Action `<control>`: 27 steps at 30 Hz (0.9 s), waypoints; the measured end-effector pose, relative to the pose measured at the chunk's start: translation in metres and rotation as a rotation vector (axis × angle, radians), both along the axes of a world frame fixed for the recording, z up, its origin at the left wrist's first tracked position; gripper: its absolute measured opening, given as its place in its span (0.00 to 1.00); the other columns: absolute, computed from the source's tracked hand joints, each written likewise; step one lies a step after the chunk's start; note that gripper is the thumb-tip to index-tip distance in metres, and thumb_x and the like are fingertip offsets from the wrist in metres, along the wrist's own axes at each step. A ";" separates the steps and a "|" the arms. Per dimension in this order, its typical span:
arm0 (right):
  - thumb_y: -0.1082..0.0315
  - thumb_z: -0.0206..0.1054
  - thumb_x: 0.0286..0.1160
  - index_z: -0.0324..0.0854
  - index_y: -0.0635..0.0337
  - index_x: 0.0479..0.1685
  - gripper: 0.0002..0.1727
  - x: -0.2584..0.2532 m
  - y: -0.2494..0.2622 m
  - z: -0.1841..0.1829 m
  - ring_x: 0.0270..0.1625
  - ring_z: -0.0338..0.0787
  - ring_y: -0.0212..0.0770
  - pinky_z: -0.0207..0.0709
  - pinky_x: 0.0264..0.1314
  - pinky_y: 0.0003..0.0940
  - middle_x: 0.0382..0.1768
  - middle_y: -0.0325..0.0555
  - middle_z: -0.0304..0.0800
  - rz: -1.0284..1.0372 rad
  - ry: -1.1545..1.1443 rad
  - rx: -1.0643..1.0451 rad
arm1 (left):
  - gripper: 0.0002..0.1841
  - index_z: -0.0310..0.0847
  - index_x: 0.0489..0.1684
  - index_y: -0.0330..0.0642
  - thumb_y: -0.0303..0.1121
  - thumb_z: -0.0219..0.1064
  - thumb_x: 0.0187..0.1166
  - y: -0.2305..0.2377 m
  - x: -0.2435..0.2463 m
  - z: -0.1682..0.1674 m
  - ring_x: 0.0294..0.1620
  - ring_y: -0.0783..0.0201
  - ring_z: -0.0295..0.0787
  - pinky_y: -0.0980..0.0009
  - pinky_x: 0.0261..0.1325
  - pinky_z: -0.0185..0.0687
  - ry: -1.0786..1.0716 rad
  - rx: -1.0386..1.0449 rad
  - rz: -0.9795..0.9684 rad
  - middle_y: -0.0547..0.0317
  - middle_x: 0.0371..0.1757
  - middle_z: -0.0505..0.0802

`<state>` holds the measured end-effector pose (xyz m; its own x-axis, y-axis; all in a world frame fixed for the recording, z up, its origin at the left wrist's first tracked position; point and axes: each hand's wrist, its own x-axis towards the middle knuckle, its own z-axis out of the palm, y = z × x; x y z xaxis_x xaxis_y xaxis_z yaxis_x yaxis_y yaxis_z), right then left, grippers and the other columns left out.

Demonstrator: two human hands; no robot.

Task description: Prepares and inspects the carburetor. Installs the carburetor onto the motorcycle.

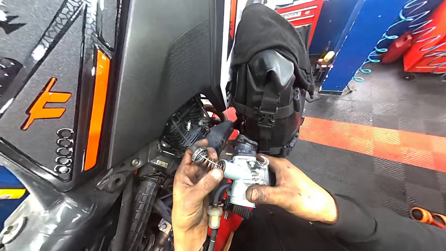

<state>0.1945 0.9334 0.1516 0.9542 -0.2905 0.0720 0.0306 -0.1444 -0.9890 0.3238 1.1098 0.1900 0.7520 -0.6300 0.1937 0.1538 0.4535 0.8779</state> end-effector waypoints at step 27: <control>0.21 0.74 0.50 0.90 0.38 0.46 0.35 0.003 -0.012 -0.003 0.37 0.93 0.25 0.91 0.41 0.34 0.33 0.24 0.94 -0.072 0.063 -0.051 | 0.24 0.81 0.69 0.32 0.31 0.76 0.74 0.002 0.018 -0.005 0.53 0.59 0.92 0.65 0.63 0.88 -0.077 0.036 -0.050 0.43 0.54 0.92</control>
<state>0.1977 0.9218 0.1488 0.9342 -0.3556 0.0288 -0.0438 -0.1943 -0.9800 0.3418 1.1115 0.1849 0.7034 -0.6738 0.2263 0.1065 0.4147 0.9037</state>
